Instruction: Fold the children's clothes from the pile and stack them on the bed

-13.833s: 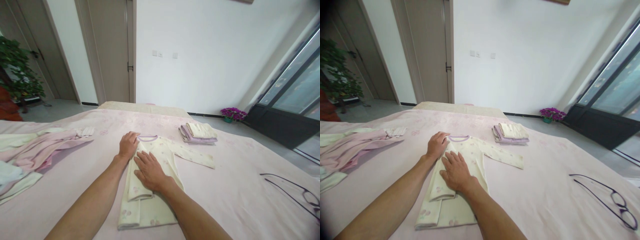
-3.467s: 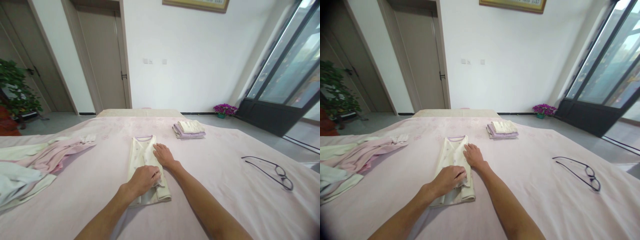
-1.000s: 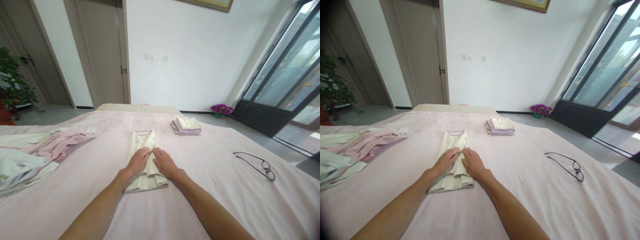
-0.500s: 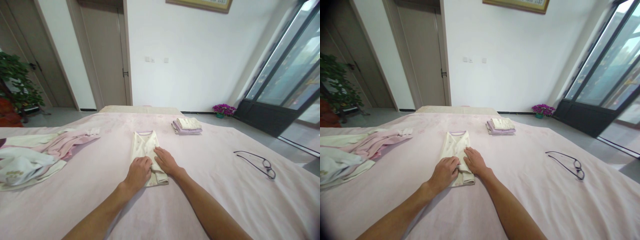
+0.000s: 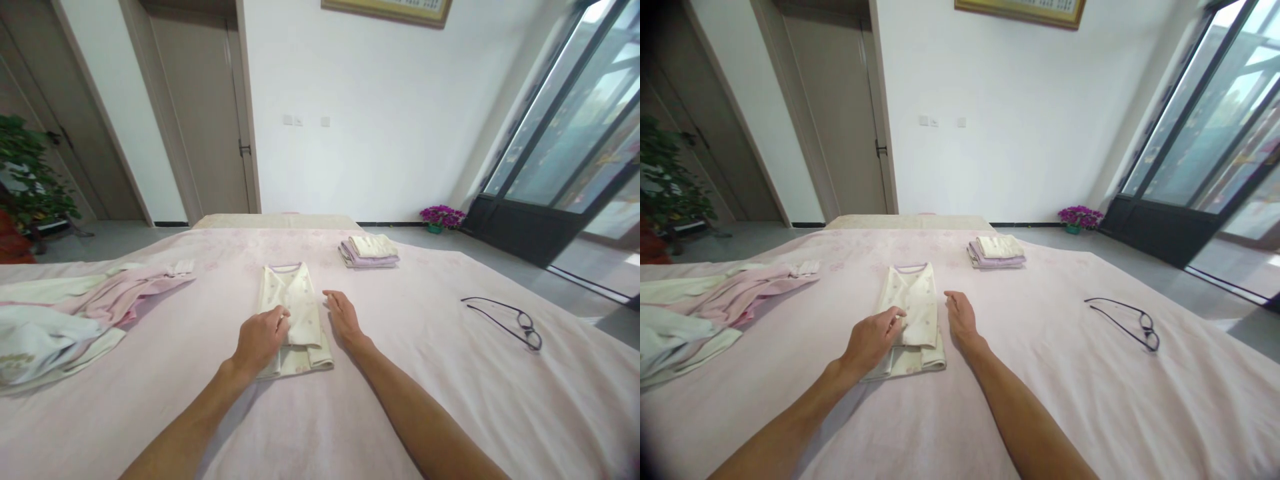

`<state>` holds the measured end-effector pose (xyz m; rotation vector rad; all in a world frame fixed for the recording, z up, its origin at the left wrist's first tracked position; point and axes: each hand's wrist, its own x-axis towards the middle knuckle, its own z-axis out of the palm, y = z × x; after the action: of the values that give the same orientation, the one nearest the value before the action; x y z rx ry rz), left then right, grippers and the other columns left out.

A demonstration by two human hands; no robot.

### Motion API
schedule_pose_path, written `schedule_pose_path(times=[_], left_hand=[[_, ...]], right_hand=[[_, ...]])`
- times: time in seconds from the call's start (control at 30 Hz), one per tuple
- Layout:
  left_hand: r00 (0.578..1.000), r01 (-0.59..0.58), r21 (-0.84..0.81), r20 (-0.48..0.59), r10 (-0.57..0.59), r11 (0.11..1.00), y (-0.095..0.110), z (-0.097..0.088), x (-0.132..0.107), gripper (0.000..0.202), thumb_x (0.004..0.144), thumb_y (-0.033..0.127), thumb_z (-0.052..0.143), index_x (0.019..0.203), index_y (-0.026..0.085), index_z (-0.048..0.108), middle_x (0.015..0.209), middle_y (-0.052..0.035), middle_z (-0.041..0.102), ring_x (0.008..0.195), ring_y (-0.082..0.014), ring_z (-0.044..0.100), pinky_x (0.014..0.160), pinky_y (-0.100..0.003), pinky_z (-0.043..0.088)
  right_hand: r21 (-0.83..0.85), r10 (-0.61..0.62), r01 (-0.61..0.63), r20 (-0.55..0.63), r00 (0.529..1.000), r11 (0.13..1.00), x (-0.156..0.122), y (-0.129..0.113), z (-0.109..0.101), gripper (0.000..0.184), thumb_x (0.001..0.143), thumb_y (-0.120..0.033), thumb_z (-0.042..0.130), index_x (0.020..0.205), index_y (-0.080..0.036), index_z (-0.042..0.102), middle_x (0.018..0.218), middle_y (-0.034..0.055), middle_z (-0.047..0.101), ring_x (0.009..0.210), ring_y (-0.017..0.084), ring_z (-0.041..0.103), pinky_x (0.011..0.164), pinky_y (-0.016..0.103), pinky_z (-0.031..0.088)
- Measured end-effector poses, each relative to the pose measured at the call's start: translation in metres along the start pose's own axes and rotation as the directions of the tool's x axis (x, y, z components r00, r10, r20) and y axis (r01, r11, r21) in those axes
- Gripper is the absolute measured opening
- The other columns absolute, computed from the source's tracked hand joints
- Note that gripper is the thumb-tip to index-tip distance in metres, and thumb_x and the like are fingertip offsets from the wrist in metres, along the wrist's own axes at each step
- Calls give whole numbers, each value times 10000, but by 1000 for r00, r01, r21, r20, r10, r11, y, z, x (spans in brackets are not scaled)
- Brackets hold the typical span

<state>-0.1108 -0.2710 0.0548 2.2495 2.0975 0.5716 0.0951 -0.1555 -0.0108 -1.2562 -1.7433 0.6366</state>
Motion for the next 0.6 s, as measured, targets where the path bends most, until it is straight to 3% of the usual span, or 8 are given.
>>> schedule_pose_path(times=[0.07,0.17,0.3,0.4,0.6], left_hand=[[999,37,-29,32,-36,999,1,2,0,291,971,293,370,1134,269,610,946,0,736,850,-176,673,700,-265,394],[997,24,-70,78,-19,997,3,7,-1,295,965,331,400,1163,271,612,969,-5,737,861,-173,673,694,-256,398],[991,25,-162,135,-3,986,2,13,-1,239,912,274,472,1067,289,653,913,26,739,842,-153,672,682,-235,393],[983,83,-245,177,-40,966,3,13,-2,225,893,298,492,1047,284,654,850,36,735,797,-150,671,678,-229,401],[980,172,-323,149,-129,931,1,16,3,420,919,394,449,1307,260,537,980,-9,724,890,-169,667,748,-243,439]], right_hand=[[-35,21,-21,-15,1000,999,1,3,-1,339,922,-276,396,1126,-202,656,1128,74,666,1030,196,615,956,354,481],[-152,-67,71,28,997,986,0,3,0,310,875,-251,478,1120,-217,667,1138,69,660,1086,207,587,992,358,451],[-290,-219,263,176,960,920,-6,-5,1,360,875,-289,541,1211,-215,644,1299,92,602,1215,226,521,1065,379,382],[-357,-233,338,304,924,871,-10,-14,1,399,898,-336,536,1275,-230,614,1380,99,552,1293,243,468,1099,412,338],[-411,-211,339,327,921,846,-14,-23,-1,414,938,-355,484,1318,-224,584,1379,111,556,1302,242,471,1101,415,338]])
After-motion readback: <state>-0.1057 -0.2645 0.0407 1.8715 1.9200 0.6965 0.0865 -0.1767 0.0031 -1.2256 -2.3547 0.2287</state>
